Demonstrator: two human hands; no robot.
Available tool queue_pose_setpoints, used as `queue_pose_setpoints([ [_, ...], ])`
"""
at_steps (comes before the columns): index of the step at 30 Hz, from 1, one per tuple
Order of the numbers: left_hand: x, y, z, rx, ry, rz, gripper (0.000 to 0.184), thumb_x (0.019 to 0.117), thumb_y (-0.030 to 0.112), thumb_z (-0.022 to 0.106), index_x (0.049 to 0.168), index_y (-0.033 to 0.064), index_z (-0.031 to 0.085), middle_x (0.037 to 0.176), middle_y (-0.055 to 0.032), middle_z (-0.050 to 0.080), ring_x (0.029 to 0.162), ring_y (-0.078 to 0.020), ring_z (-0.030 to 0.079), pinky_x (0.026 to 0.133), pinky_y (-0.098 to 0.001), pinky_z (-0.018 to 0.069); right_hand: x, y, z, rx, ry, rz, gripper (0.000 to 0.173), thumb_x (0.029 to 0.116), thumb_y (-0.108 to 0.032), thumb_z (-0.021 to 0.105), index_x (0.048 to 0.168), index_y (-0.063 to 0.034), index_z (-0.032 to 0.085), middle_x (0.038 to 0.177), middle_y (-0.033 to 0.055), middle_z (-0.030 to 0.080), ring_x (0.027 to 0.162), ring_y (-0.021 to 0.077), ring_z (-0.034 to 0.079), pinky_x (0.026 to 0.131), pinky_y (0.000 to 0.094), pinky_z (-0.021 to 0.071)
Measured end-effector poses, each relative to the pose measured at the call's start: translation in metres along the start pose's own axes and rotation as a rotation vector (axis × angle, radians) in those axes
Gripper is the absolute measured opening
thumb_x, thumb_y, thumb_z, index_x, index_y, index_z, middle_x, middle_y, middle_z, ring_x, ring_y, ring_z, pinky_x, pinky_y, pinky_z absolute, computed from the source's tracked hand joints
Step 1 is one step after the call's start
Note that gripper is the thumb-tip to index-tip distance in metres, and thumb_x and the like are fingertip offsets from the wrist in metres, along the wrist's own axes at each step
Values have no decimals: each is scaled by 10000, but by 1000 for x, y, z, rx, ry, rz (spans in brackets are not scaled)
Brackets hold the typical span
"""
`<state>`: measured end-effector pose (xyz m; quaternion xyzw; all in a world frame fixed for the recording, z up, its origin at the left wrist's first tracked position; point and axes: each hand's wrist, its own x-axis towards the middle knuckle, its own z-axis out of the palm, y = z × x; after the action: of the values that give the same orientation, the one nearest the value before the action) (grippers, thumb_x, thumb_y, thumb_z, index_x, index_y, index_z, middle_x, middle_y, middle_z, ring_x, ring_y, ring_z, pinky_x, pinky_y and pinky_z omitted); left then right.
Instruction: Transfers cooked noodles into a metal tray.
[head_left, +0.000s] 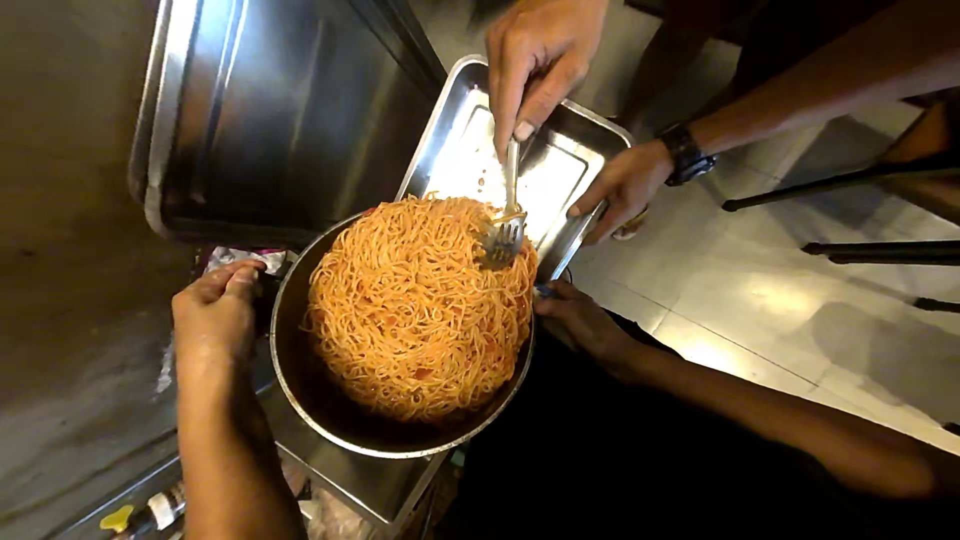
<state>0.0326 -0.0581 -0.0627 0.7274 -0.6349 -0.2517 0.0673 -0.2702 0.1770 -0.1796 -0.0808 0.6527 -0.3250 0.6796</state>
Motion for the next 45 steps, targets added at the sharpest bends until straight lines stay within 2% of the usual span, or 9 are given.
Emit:
queue_pose_setpoints([
  [6, 0, 1, -2, 27, -20, 23, 310, 1080, 301, 506, 1212, 78, 677, 1028, -93, 665, 836, -135, 588, 798, -417, 501, -1, 3, -2, -28, -25, -34, 278, 1026, -200, 581, 1231, -12, 568, 980, 72, 592, 821, 87, 565, 724, 262, 493],
  [11, 2, -6, 1, -1, -12, 42, 274, 1070, 275, 531, 1182, 83, 692, 1019, -72, 675, 828, -110, 602, 790, -388, 510, -2, 4, -3, -24, -35, -48, 280, 1036, -185, 562, 1255, -10, 567, 1072, 85, 610, 921, 94, 591, 808, 278, 513],
  [14, -1, -5, 2, 6, -8, 29, 280, 1073, 276, 527, 1194, 85, 692, 1032, -78, 678, 845, -118, 604, 798, -396, 504, -2, 6, -3, 17, -30, -48, 263, 1038, -157, 556, 1258, -13, 562, 1027, 54, 598, 861, 59, 578, 752, 238, 501],
  [21, -9, 1, 1, -12, 8, 27, 270, 1069, 266, 528, 1184, 88, 696, 979, -57, 669, 799, -90, 591, 765, -351, 507, -7, 10, -4, 58, -48, -59, 309, 1029, -159, 555, 1303, -15, 551, 1108, 69, 625, 947, 66, 607, 824, 247, 525],
  [30, -15, -2, 3, 2, 7, 37, 285, 1072, 292, 528, 1186, 93, 697, 987, -69, 669, 806, -113, 587, 762, -378, 498, -12, 11, -6, 42, -29, -50, 278, 1024, -156, 562, 1272, -32, 563, 1072, 63, 623, 916, 68, 604, 791, 245, 520],
  [35, -16, -14, 0, -37, -10, 68, 344, 1056, 393, 534, 1206, 122, 684, 1002, -43, 667, 790, -89, 599, 737, -371, 531, -11, 16, -6, 60, -57, -77, 291, 1026, -155, 563, 1279, -11, 556, 1041, 71, 620, 871, 70, 604, 753, 240, 522],
  [39, -26, -5, 2, -42, -22, 60, 366, 1067, 368, 507, 1256, 88, 647, 1070, -46, 652, 854, -59, 590, 799, -339, 523, -11, 21, -14, 36, -65, -118, 305, 1023, -165, 567, 1284, -8, 570, 1129, 114, 636, 987, 112, 621, 858, 290, 532],
  [43, -32, 0, 1, -38, 17, 35, 334, 1060, 388, 524, 1208, 127, 670, 977, -36, 646, 759, -82, 579, 708, -356, 524, -13, 17, -11, -15, -40, -60, 250, 1036, -142, 553, 1252, -18, 572, 1032, 78, 619, 875, 77, 599, 759, 247, 516],
  [45, -29, 0, 1, -7, 3, 39, 353, 1064, 398, 515, 1219, 121, 671, 1000, -80, 654, 793, -140, 585, 735, -430, 511, -14, 15, -8, -1, -14, -23, 270, 1032, -135, 561, 1279, -24, 560, 1045, 75, 612, 875, 69, 590, 756, 236, 508],
])
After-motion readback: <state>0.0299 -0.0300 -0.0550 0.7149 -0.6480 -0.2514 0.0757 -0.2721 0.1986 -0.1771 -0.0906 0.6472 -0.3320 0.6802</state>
